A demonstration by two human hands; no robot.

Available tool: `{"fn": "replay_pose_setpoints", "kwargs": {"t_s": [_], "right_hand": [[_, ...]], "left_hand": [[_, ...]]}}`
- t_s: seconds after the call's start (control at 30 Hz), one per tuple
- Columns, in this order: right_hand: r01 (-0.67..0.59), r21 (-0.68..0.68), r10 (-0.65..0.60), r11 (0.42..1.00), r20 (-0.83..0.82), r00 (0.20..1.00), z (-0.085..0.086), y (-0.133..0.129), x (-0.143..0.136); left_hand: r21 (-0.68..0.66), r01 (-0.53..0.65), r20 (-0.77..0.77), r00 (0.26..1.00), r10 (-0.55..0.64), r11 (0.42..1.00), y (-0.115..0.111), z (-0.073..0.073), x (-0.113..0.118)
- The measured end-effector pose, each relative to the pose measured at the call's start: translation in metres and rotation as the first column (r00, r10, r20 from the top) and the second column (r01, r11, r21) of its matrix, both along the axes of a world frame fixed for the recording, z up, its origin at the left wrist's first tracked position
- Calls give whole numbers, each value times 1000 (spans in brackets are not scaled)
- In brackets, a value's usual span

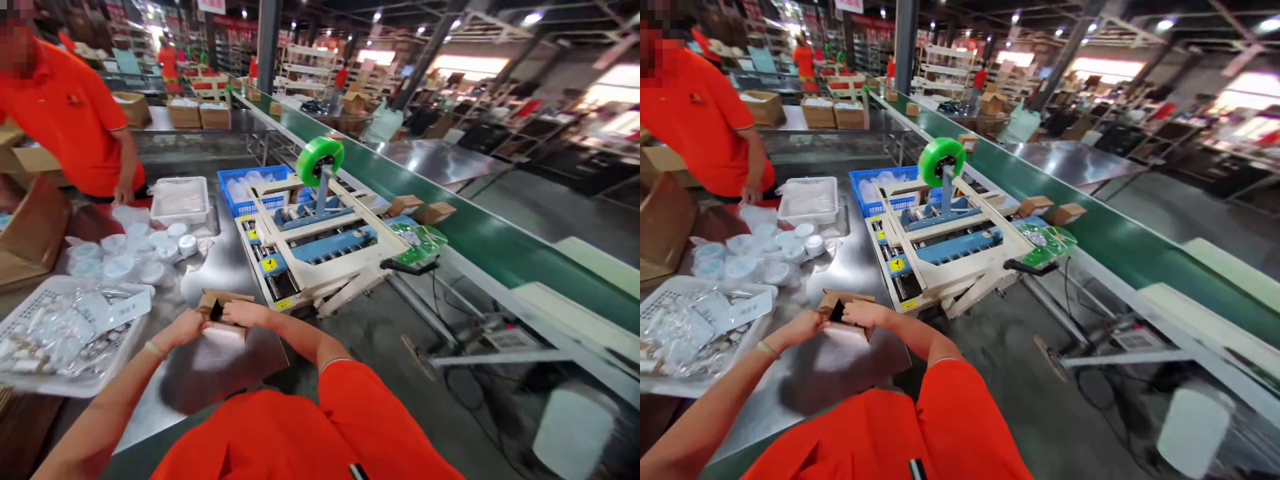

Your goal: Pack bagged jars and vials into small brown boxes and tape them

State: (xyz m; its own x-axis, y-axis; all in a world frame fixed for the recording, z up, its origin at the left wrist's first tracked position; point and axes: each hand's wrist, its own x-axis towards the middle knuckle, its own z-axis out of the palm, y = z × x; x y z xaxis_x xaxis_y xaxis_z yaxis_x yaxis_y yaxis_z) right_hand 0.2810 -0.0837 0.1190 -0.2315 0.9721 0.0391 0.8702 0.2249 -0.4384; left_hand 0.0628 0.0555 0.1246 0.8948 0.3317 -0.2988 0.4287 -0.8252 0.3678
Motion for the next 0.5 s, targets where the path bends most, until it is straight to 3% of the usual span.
{"fn": "replay_pose_setpoints", "kwargs": {"t_s": [0.07, 0.13, 0.2, 0.27, 0.33, 0.43, 0.5], "right_hand": [[37, 33, -36, 999, -35, 999, 13, 9, 14], [280, 105, -275, 954, -55, 960, 24, 19, 18], [462, 62, -462, 885, -21, 887, 25, 23, 10], [477, -84, -471, 875, 82, 878, 13, 18, -9], [445, -169, -416, 879, 184, 891, -6, 5, -29], [445, -139, -406, 885, 237, 882, -23, -12, -37], [467, -152, -452, 871, 121, 884, -25, -10, -27]], "left_hand": [[41, -104, 1, 995, 104, 994, -7, -2, 12], [103, -231, 66, 972, 225, 967, -17, -10, 25], [145, -424, 156, 902, 403, 894, -29, -21, 32], [89, -647, 214, 755, 620, 757, -41, -32, 35], [-65, -790, 217, 586, 781, 610, -52, -41, 36], [-347, -806, 274, 403, 873, 480, -61, -50, 36], [-494, -770, 346, 252, 904, 404, -63, -58, 27]]}}
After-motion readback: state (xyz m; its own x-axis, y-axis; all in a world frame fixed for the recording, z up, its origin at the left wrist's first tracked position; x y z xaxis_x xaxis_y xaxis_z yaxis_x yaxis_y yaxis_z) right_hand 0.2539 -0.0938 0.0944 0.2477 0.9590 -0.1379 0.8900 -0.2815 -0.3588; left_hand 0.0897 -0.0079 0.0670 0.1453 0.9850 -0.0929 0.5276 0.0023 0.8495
